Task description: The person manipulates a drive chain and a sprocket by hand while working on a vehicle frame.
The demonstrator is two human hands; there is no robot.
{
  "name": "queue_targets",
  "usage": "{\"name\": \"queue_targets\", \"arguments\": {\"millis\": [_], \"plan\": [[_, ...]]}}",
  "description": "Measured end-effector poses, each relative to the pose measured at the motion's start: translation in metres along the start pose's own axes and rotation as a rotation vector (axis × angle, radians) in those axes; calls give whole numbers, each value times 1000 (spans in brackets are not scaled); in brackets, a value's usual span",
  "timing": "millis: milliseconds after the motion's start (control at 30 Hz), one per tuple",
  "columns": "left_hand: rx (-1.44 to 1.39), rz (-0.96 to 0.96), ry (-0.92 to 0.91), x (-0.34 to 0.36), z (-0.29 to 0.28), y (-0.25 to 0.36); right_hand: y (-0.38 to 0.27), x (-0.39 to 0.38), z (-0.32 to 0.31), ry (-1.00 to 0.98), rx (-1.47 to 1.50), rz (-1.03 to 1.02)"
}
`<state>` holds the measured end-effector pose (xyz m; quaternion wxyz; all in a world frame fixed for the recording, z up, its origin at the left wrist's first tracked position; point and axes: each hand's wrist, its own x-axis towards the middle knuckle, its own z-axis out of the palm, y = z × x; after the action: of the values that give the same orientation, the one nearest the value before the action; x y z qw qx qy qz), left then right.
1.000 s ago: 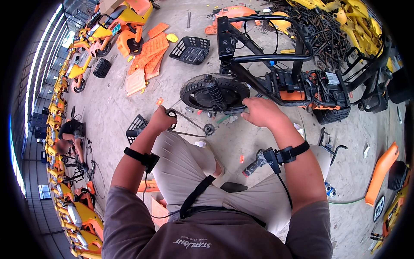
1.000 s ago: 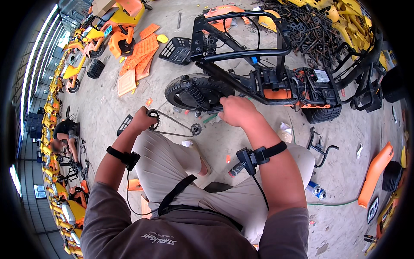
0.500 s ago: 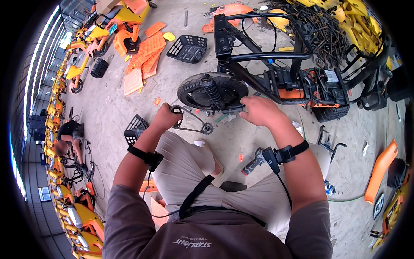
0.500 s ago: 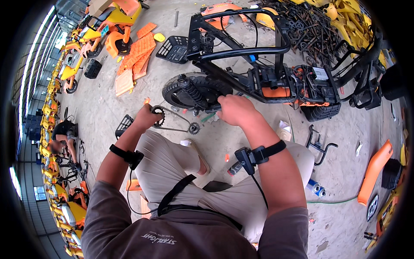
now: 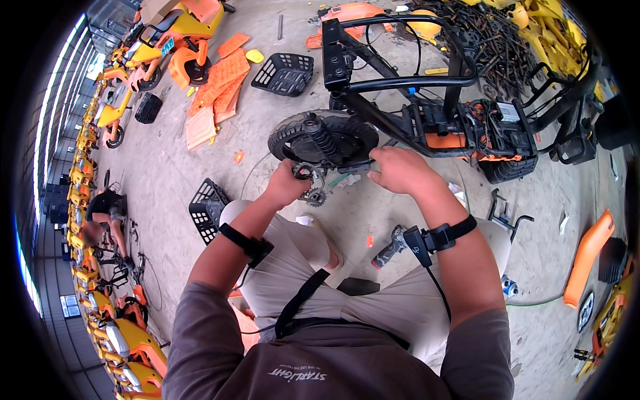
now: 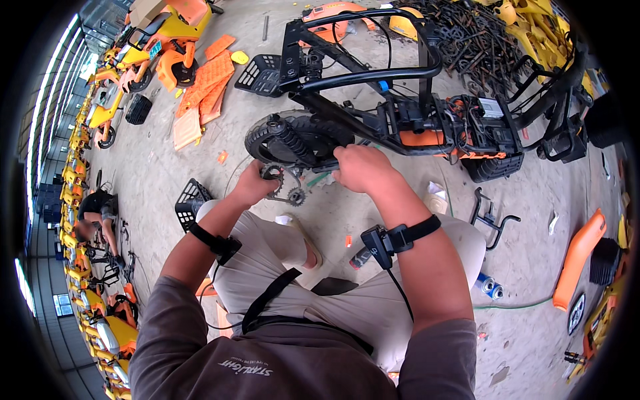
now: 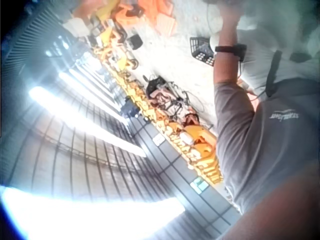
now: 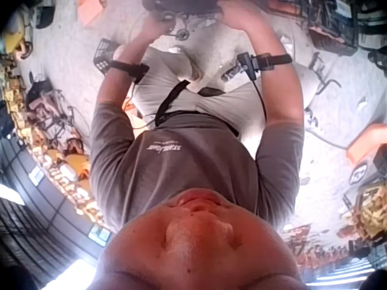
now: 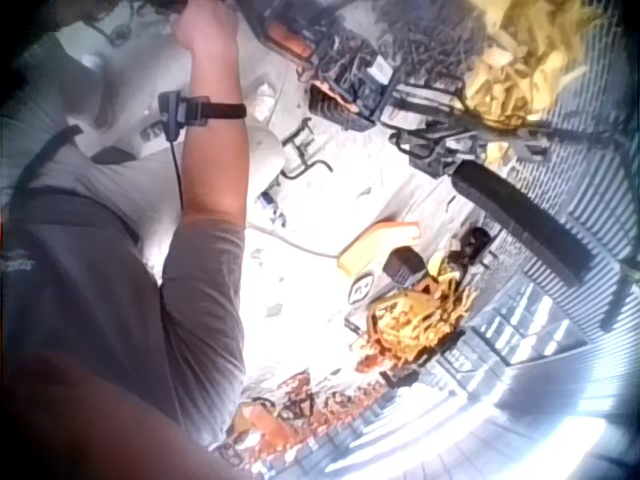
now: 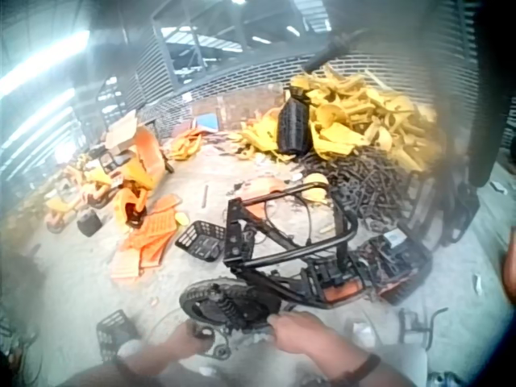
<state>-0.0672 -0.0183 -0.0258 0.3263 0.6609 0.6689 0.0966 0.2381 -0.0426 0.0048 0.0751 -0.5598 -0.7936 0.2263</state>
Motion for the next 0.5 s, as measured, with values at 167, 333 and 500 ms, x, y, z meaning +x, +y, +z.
{"name": "queue_targets", "arguments": {"millis": [167,333,500], "plan": [[-36,35,12,3,23,14,4,-6,-1,-30,-2,37],[-77,107,39,8,43,11,6,-14,-7,-86,-9,67],[-103,48,-64,-6,49,35,15,-22,-5,-77,-6,79]]}}
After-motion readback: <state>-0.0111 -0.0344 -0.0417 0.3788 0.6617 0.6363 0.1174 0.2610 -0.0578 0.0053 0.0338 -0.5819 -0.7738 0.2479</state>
